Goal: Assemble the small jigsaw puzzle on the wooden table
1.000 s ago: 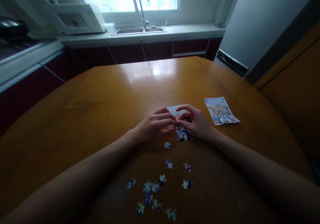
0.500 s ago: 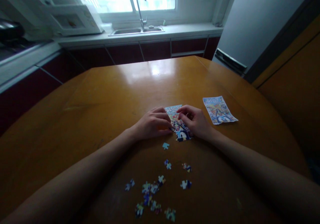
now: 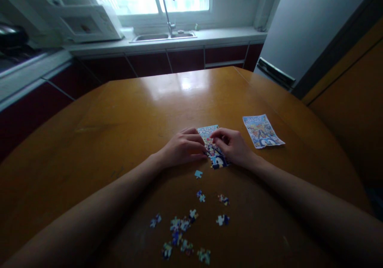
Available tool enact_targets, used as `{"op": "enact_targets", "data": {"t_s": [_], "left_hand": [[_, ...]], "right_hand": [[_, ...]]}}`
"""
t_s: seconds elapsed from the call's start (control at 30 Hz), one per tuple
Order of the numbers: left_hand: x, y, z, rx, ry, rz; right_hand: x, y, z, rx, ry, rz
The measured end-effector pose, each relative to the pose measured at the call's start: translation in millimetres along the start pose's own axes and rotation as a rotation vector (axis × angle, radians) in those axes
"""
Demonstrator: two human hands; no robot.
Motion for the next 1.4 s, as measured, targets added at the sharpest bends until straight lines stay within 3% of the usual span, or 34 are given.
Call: {"op": "enact_targets", "data": {"t_s": [0.77, 1.2, 1.4], "left_hand": [[-0.5, 1.4, 2.5, 0.004, -0.036, 0.003], [1.5, -6.1, 0.8, 0.074, 0.027, -0.048], [0.1, -8.7, -0.9, 0.116, -0.004, -0.056]], "right_hand": [[-0.5, -2.8, 1.3, 0.035, -0.003, -0.034], [0.7, -2.6, 0.8, 0.017, 0.009, -0.029], [0.7, -2.3, 0.6, 0.017, 0.012, -0.030]]}}
Point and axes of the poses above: each hand's wrist, its own z-axis towards the middle knuckle, its own x-axis out of the back of the hand, y = z × x, the point moved 6 cm from there along z, towards the middle knuckle
